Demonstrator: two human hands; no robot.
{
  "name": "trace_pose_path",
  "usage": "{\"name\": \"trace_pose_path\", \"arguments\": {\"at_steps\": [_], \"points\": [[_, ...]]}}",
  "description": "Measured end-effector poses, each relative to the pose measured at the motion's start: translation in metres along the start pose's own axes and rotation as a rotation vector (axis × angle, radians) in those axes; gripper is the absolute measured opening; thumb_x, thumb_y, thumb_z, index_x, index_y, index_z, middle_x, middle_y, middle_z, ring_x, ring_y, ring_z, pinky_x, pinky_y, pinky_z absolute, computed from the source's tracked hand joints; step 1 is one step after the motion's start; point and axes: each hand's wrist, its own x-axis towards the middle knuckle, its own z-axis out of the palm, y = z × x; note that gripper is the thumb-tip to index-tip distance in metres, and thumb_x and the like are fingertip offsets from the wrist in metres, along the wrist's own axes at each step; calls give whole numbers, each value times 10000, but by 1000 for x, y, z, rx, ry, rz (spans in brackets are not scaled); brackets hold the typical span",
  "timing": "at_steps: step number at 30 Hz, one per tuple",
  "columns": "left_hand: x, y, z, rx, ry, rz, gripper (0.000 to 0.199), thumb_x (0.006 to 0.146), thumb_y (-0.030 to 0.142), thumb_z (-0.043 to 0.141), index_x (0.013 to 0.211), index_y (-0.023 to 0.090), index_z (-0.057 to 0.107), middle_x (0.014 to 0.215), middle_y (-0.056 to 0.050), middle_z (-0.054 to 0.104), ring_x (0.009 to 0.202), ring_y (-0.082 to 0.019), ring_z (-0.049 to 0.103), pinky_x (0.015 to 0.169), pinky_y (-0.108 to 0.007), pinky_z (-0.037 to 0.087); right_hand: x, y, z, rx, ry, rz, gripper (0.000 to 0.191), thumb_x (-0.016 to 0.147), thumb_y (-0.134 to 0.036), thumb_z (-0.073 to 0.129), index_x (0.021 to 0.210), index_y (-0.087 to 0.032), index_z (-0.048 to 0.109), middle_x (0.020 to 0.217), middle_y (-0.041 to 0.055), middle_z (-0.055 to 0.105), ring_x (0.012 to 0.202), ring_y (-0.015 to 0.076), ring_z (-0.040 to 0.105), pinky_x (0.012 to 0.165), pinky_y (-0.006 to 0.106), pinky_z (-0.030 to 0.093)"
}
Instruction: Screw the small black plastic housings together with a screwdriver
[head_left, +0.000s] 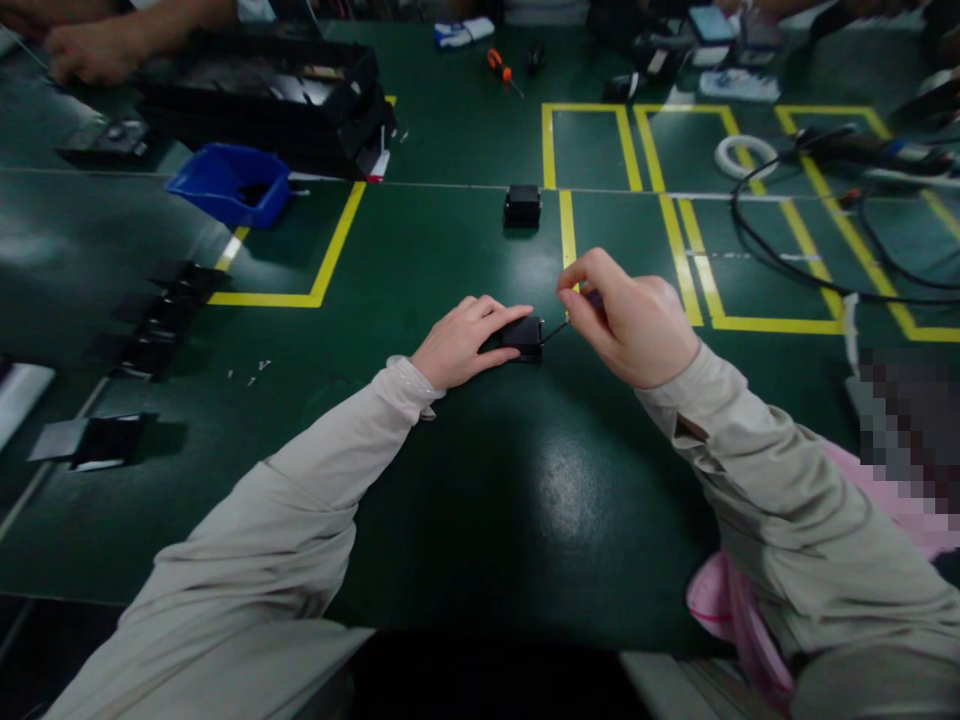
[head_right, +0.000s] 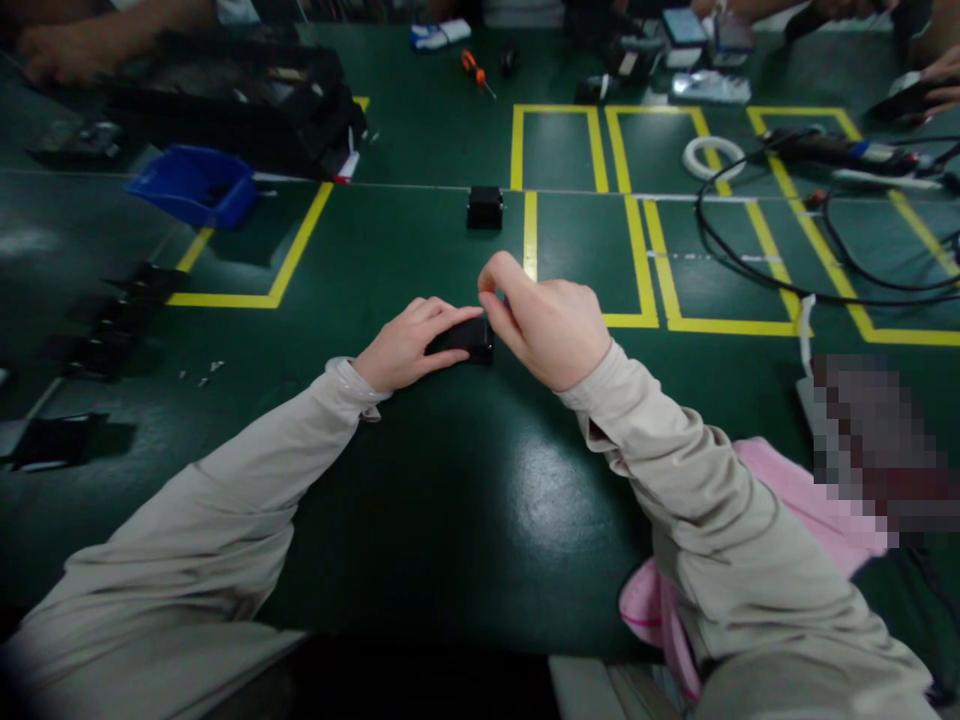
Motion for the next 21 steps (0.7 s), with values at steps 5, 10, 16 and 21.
{"name": "trace_pose_path", "arguments": {"at_steps": [5, 10, 16, 21], "points": [[0, 0, 0, 1, -4, -5, 563, 956, 421, 557, 1472, 218, 461, 1210, -110, 577, 1101, -261, 513, 983, -406, 433, 1, 0, 0, 20, -19, -4, 304, 950, -332, 355, 1083, -172, 577, 699, 6, 629, 550, 117, 546, 598, 261, 400], [0, 0, 0, 6, 0, -4, 560, 955, 423, 553, 1471, 226, 458, 1214, -104, 577, 1108, -262, 506, 994, -414, 430, 0, 0, 0, 27, -11, -2, 323, 953, -404, 388, 1040, -169, 591, 643, -8, 599, 551, 127, 554, 587, 261, 390], [0, 1, -1, 3, -13, -12, 564, 959, 416, 554, 1477, 215, 458, 1227, -112, 578, 1112, -264, 510, 981, -404, 435, 1, -1, -1, 20, -33, 4, 315, 954, -359, 364, 1079, -171, 583, 657, -6, 610, 542, 118, 549, 596, 256, 404], [0, 1, 0, 6, -8, -4, 561, 962, 422, 546, 1476, 216, 457, 1229, -111, 576, 1110, -262, 512, 983, -405, 433, 1, 0, 0, 33, -41, 5, 340, 949, -347, 350, 1139, -161, 562, 752, 25, 657, 577, 124, 573, 620, 266, 424]]}}
